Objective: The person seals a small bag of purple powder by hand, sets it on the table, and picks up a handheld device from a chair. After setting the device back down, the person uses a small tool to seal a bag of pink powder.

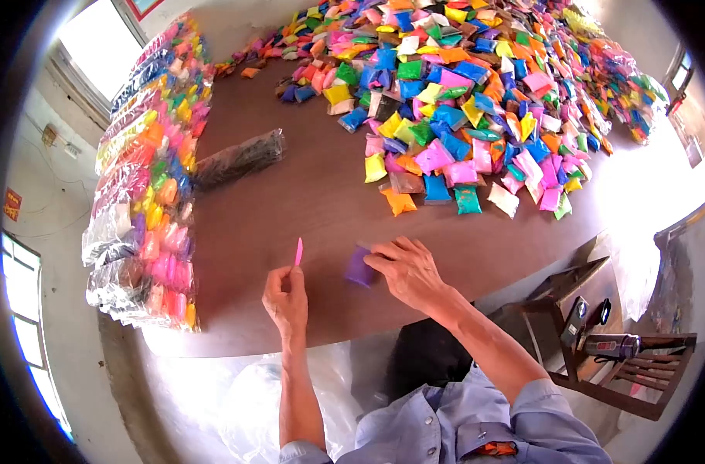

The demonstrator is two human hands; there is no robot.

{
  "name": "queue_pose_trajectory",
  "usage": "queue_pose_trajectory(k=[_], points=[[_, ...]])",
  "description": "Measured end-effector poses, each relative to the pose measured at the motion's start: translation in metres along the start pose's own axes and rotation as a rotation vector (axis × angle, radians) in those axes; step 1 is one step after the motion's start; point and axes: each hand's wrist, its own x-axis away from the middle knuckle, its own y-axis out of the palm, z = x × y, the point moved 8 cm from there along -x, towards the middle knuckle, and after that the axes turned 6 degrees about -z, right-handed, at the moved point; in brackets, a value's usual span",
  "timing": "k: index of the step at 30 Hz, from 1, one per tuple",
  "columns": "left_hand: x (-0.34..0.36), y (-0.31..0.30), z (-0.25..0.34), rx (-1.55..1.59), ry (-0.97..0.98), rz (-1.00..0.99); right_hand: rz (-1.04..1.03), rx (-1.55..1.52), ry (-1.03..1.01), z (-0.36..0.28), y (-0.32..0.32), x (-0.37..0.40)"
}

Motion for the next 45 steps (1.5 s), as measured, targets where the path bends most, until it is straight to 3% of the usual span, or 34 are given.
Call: queue_pose_trajectory(k=[8,19,25,31,35,42,45], points=[[-0.001,-0.001,-0.002,0.078,-0.125,-0.053,0.103,-0.026,-0.096,-0.025,0.002,-0.025],[-0.003,0.004,-0.005,-0.026,0.074,-0.041,0.148,-0.018,-0.113,-0.026,0.022,-0.029],[-0.003,0.004,-0.012,-0.003,0.039,-0.021,0.211,-0.085,-0.065,-0.016,0.001,-0.012],[-0.005,0.006,-0.01,-0.072,0.04,-0.015,0.311,-0.026,0.137,0.043,-0.071,0.028],[-0.003,0.007,-0.007,-0.13,0.089,-0.004,0.648,0.076,0.3,0.104,-0.141,0.064],[-0.003,0.009,-0.005,-0.183,0.099,0.013,0.801,0.053,0.528,0.204,-0.212,0.099],[-0.004,0.009,-0.012,-0.197,0.113,0.016,0.797,0.2,0.561,0.227,-0.235,0.091]])
